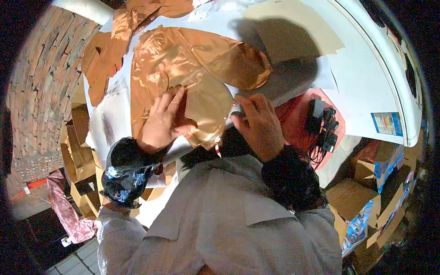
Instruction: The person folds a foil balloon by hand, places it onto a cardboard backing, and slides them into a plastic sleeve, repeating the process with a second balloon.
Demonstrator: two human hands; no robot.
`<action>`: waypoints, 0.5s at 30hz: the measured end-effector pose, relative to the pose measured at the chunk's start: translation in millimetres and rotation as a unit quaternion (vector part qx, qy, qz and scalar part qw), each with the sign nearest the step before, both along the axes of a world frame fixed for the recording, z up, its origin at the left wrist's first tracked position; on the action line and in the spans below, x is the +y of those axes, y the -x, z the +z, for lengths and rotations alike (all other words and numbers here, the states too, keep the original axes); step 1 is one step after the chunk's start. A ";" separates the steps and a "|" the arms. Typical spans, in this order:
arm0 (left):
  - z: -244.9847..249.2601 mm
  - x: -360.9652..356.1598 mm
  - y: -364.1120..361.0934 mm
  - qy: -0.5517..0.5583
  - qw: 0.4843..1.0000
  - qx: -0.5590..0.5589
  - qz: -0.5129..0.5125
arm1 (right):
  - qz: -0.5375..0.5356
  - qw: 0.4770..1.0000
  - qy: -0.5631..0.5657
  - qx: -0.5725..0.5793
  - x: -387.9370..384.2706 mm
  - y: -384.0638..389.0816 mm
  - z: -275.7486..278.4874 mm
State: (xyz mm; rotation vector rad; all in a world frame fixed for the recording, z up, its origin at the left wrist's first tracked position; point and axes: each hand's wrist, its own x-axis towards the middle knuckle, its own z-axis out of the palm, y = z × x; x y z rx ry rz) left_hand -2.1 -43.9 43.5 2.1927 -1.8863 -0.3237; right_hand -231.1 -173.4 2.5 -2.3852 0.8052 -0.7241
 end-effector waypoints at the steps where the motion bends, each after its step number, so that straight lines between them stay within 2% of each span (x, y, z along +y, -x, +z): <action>1: -1.7 -1.9 -0.6 -0.004 1.000 -0.020 0.001 | 0.000 1.000 -0.002 0.005 0.1 0.2 0.5; 6: -7.1 -8.4 1.9 -0.016 0.997 -0.080 -0.001 | -0.004 1.000 0.019 -0.018 -1.9 -1.8 3.5; 12: 4.8 -17.9 6.5 -0.097 0.993 -0.057 0.026 | -0.019 0.999 0.023 0.017 -9.4 -15.0 3.2; 15: 4.8 -18.0 4.5 -0.071 0.997 -0.021 0.035 | -0.025 0.999 0.040 0.021 -12.4 -22.4 2.6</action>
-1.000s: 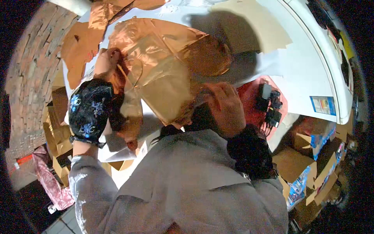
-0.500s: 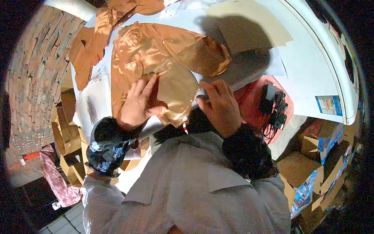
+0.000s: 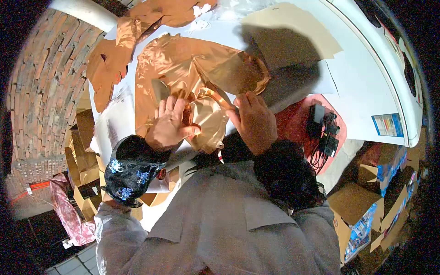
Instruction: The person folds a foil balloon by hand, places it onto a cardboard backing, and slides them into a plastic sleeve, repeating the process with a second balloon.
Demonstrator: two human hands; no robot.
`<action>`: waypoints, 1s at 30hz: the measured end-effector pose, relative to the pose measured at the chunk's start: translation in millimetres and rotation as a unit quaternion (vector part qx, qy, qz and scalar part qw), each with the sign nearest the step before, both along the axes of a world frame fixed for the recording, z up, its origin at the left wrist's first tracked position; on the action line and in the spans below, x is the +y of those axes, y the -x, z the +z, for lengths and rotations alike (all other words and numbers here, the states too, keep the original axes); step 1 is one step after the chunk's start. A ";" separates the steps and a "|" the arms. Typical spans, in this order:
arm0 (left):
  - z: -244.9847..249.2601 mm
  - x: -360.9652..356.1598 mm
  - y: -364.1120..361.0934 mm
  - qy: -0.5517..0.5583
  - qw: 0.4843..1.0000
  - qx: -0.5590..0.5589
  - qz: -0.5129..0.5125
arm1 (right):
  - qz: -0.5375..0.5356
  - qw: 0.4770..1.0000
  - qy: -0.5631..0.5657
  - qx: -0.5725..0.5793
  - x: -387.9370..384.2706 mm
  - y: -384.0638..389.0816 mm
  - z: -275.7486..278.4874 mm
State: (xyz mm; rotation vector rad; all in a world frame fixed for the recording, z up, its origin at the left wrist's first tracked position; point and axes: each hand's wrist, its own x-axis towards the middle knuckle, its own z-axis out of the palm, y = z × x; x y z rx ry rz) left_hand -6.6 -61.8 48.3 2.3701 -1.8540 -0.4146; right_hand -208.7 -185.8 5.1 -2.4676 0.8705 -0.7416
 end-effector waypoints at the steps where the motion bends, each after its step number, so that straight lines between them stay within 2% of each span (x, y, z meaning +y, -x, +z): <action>1: -1.7 -0.4 -0.1 0.002 1.000 0.001 0.006 | -0.003 1.000 -0.005 0.004 -0.4 -1.8 0.2; 5: -7.7 6.1 -0.9 0.127 0.991 -0.032 -0.024 | -0.004 1.000 -0.024 0.008 -2.9 -3.6 1.1; 6: -4.2 8.5 1.0 0.170 0.985 -0.009 -0.037 | -0.002 1.000 -0.029 0.006 -3.1 -2.9 1.2; 9: 7.4 21.6 -6.4 0.173 0.980 0.032 -0.093 | 0.007 0.999 -0.050 -0.007 -4.3 -1.9 2.1; 11: 17.6 38.8 -8.3 0.167 0.982 0.019 -0.089 | 0.011 0.999 -0.051 -0.006 -6.3 -2.3 1.4; 14: 31.2 76.6 -27.3 0.080 0.982 -0.081 -0.152 | 0.013 0.999 -0.048 0.003 -6.1 -3.1 1.6; 17: 42.9 107.9 -37.2 -0.094 0.977 -0.133 -0.138 | 0.018 0.999 -0.041 0.000 -8.4 -4.0 -4.0; 19: 52.2 122.6 -35.3 -0.059 0.990 -0.085 -0.096 | 0.017 0.999 -0.044 0.000 -8.0 -4.8 -4.9; 21: 75.6 115.2 -54.7 -0.116 0.989 0.084 -0.030 | 0.012 0.998 -0.054 0.007 -7.1 -5.1 -1.2; 23: 81.3 91.3 -55.0 -0.072 0.986 0.121 0.094 | 0.018 0.997 -0.072 0.005 -8.0 -4.6 -2.2; 24: 66.7 75.5 -60.0 0.010 0.994 0.087 0.057 | 0.022 0.997 -0.080 0.004 -8.4 -4.9 -2.2; 25: 47.4 58.6 -71.0 0.065 0.997 0.018 -0.025 | 0.024 0.996 -0.082 0.004 -7.9 -5.2 -0.8; 26: 36.9 40.4 -72.9 0.060 0.997 -0.028 -0.042 | 0.025 0.996 -0.083 0.004 -8.0 -5.2 1.3; 30: 19.0 -13.0 -95.6 -0.042 0.989 -0.054 -0.131 | 0.033 0.995 -0.093 0.017 -9.4 -4.1 4.8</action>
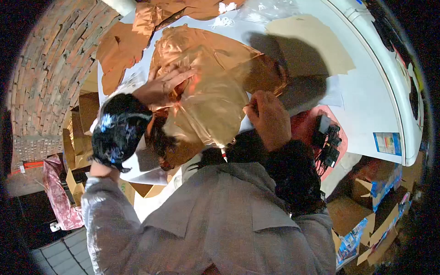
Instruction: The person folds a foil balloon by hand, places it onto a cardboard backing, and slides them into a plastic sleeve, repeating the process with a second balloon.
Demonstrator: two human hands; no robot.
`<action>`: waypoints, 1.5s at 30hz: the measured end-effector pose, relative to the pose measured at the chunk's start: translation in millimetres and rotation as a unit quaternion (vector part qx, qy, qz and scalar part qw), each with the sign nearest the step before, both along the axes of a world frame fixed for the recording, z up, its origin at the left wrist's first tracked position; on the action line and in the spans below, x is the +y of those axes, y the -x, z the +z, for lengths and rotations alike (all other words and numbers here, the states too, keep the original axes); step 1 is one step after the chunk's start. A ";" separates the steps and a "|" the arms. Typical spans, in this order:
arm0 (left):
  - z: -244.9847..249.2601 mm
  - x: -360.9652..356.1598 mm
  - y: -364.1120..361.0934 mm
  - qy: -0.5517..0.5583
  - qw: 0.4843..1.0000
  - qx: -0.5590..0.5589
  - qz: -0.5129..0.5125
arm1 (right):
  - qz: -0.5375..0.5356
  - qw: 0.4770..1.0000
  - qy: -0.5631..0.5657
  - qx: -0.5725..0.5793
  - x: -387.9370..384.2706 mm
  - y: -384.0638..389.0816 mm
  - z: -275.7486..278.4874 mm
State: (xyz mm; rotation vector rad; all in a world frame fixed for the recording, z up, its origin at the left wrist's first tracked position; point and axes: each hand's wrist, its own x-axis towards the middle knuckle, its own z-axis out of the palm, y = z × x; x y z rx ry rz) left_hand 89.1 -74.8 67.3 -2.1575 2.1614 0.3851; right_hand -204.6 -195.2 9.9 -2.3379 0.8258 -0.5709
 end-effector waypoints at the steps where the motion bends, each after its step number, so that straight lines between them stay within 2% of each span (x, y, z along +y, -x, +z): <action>1: -6.0 -7.0 -7.4 -0.036 0.999 0.009 -0.002 | 0.003 1.000 0.004 0.000 -1.2 0.2 -1.1; 9: -2.0 2.6 -35.8 0.064 0.980 -0.110 -0.154 | -0.008 1.000 -0.003 0.029 -0.3 -1.2 1.3; 10: 7.8 9.3 -32.1 0.006 0.988 -0.115 -0.105 | -0.005 1.000 -0.005 0.029 -0.6 -1.1 1.2; 11: 21.6 21.1 -26.4 0.049 0.980 -0.152 -0.119 | -0.003 1.000 -0.005 0.027 -1.9 -1.1 1.1; 13: 28.7 42.6 -37.4 -0.009 0.968 -0.220 -0.123 | 0.000 1.000 -0.007 0.024 -2.4 -1.0 1.4; 16: 62.5 61.0 -21.8 -0.260 0.927 -0.269 0.018 | 0.000 1.000 -0.001 0.017 -2.5 -1.9 2.1; 19: 51.8 65.6 -6.4 -0.036 0.973 -0.220 0.068 | -0.001 1.000 0.004 0.011 -0.7 -0.3 -1.5; 20: 37.7 61.6 3.2 0.098 0.966 -0.232 -0.052 | 0.002 1.000 0.001 0.009 -1.8 0.4 -2.6; 21: 35.0 51.2 33.3 0.127 0.989 -0.059 0.035 | 0.007 1.000 0.000 0.006 -3.0 -0.5 -2.8; 22: 33.1 41.2 51.5 0.077 0.997 -0.007 0.010 | 0.005 1.000 -0.001 0.005 -3.5 -1.8 -2.5; 23: 13.2 39.7 62.5 0.155 0.984 -0.056 -0.069 | 0.002 1.000 -0.003 0.006 -2.8 -1.7 -2.2; 24: 6.3 36.7 73.3 0.162 0.985 -0.017 -0.063 | -0.001 1.000 -0.005 0.008 -2.1 -2.4 -1.4; 25: -7.9 36.6 78.8 0.078 0.996 0.044 0.006 | -0.001 1.000 -0.007 0.011 -1.7 -3.7 0.0; 27: -30.2 32.3 84.9 0.191 0.981 0.003 0.017 | -0.006 1.000 -0.012 0.022 -0.7 -3.1 1.5; 30: -45.3 31.5 88.2 0.166 0.982 0.056 0.075 | -0.005 0.998 0.052 -0.044 -0.9 -3.4 -7.6; 33: -45.9 29.3 85.5 0.125 0.982 0.121 0.073 | -0.007 1.000 0.024 0.014 -1.7 -2.1 -4.5; 34: -44.5 27.9 86.1 0.147 0.977 0.145 0.060 | -0.014 0.999 0.023 0.019 -1.4 -2.2 -4.7; 37: -18.0 34.8 90.2 0.217 0.974 0.062 -0.017 | -0.004 1.000 0.025 -0.005 -2.3 -0.6 -7.6; 41: 2.5 65.1 79.0 0.168 0.978 0.008 -0.123 | -0.007 1.000 0.019 -0.005 -0.9 -1.3 -4.1; 43: 1.2 82.8 74.1 0.156 0.970 -0.083 -0.165 | -0.006 0.999 0.027 -0.017 0.2 -0.8 -4.1; 45: 5.6 99.0 74.5 0.121 0.977 -0.088 -0.151 | -0.006 1.000 0.017 -0.015 -0.9 -0.3 -4.6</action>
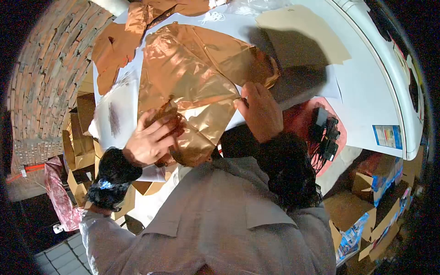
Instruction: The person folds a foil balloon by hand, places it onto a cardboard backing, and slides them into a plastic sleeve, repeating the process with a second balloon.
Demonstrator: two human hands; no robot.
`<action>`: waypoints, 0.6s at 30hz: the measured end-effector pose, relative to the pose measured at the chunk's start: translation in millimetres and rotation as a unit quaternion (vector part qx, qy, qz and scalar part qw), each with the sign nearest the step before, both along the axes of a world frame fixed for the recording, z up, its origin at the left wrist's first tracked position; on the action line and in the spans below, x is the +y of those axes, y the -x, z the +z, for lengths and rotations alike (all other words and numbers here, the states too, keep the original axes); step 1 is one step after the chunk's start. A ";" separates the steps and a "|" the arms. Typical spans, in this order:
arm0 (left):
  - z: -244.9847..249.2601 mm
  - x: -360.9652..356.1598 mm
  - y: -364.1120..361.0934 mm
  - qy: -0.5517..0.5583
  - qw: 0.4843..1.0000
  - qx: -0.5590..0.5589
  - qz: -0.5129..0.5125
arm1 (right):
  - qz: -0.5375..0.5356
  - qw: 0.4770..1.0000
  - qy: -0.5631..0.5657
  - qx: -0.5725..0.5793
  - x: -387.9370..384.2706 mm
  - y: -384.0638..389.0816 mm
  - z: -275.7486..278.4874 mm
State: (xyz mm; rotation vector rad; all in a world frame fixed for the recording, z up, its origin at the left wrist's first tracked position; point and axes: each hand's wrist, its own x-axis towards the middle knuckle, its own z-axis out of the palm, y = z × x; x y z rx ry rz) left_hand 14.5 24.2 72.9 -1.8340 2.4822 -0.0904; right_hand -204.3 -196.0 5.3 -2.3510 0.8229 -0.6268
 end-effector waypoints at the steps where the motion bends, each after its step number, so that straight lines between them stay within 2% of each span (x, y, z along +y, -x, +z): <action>1: 5.5 4.7 -0.4 -0.013 1.000 0.026 0.006 | 0.000 1.000 -0.005 0.001 0.0 0.5 -1.0; 2: 15.6 7.8 -4.2 -0.074 0.997 0.027 0.015 | 0.000 1.000 0.001 -0.005 0.1 0.6 -2.7; 4: 25.1 7.3 -5.8 -0.111 0.990 0.033 0.078 | -0.003 1.000 0.015 -0.019 1.0 1.4 -6.5; 7: 17.9 -15.4 10.4 -0.038 0.960 0.165 0.222 | -0.022 0.998 0.034 -0.051 10.6 9.6 -5.6; 10: 1.9 -48.8 30.4 0.037 0.974 0.099 0.199 | -0.021 0.993 0.097 -0.057 29.3 25.0 -12.9; 15: -27.7 -81.1 65.5 -0.004 0.973 0.102 0.207 | 0.006 0.994 0.017 -0.107 56.0 36.5 -18.0; 18: -36.0 -85.5 88.6 -0.027 0.972 0.078 0.221 | 0.008 0.987 -0.081 -0.139 58.5 41.1 -26.5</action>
